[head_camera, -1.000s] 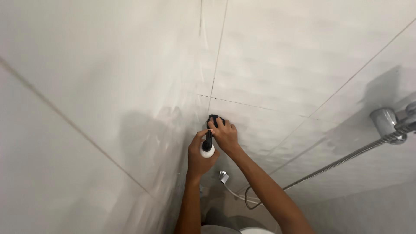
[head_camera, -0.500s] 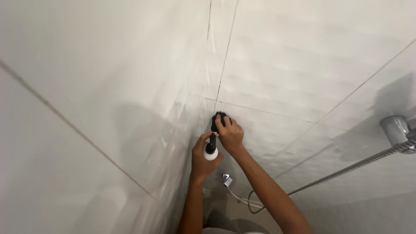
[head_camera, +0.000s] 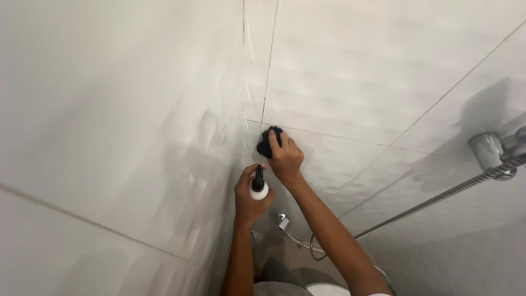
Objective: The person sprays a cleaning solution onto a hexagonal mirror and wipes it with a black cloth. They then move to the tiled wall near the shower and continue wiping the surface with the same cloth and spray bottle.
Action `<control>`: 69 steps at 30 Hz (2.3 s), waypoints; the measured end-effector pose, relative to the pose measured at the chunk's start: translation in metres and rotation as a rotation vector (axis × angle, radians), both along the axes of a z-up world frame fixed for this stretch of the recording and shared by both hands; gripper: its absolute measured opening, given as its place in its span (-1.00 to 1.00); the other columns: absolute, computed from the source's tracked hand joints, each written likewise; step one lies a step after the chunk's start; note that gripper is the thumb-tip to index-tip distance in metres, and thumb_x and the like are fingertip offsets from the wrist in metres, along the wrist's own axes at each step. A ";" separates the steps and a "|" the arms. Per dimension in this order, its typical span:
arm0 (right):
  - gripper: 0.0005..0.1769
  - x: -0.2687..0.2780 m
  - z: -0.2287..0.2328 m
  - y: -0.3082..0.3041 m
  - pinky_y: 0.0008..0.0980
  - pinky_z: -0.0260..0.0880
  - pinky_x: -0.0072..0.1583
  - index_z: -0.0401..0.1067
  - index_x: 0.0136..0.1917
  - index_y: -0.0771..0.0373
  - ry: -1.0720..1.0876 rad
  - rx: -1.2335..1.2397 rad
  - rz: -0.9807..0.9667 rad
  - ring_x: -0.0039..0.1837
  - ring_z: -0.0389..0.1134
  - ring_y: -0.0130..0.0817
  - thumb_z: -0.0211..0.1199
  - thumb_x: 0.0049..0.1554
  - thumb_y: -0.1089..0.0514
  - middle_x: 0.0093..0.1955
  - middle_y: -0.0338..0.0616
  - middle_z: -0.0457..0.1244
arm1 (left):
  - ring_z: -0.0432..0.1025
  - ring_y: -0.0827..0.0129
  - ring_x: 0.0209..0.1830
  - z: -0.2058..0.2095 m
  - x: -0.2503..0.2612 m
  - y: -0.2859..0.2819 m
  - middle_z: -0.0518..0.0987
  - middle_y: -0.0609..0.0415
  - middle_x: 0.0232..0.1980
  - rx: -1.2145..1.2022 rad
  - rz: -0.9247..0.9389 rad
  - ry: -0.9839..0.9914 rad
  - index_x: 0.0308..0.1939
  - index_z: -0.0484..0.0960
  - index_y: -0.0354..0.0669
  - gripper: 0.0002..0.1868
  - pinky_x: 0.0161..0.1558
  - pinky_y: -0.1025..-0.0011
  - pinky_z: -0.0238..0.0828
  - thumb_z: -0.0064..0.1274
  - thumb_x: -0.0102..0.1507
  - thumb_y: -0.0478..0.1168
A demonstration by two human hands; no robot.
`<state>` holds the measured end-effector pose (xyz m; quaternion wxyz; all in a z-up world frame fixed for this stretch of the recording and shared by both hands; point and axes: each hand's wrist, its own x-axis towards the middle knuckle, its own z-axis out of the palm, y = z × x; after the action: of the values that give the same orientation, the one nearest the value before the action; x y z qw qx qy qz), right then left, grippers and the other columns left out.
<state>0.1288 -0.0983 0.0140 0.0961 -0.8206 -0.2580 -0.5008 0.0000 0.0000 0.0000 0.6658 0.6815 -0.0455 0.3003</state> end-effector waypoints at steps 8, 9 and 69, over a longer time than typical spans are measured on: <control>-0.76 -0.007 -0.097 -0.018 -0.39 0.32 -0.34 0.49 0.00 0.11 0.080 -0.167 0.040 -0.21 0.34 -0.34 0.39 0.03 0.15 -0.12 -0.29 0.25 | 0.61 0.28 0.05 -0.001 0.009 0.001 0.63 -0.03 0.14 0.068 0.049 -0.146 0.20 0.47 -0.24 -0.40 0.04 0.36 0.59 0.21 0.06 -0.47; -0.81 -0.007 -0.101 -0.019 -0.41 0.31 -0.35 0.48 -0.04 0.09 0.074 -0.205 0.041 -0.20 0.35 -0.36 0.38 0.05 0.18 -0.11 -0.30 0.26 | 0.61 0.26 0.08 0.000 0.009 0.001 0.63 -0.04 0.14 0.060 0.045 -0.134 0.19 0.46 -0.25 -0.40 0.04 0.35 0.59 0.20 0.05 -0.47; -0.42 -0.017 -0.092 -0.062 -0.24 0.37 -0.21 0.50 0.12 0.17 0.161 -0.005 -0.052 -0.19 0.37 -0.18 0.51 -0.20 0.15 -0.03 -0.12 0.31 | 0.51 0.43 -0.28 -0.002 0.002 -0.016 0.64 -0.03 0.10 0.017 -0.048 -0.091 0.17 0.49 -0.25 -0.36 -0.20 0.45 0.52 0.16 -0.02 -0.53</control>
<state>0.1120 -0.1606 -0.0781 0.1014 -0.8649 -0.2294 -0.4349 0.0019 -0.0163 -0.0024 0.6644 0.6715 -0.0944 0.3145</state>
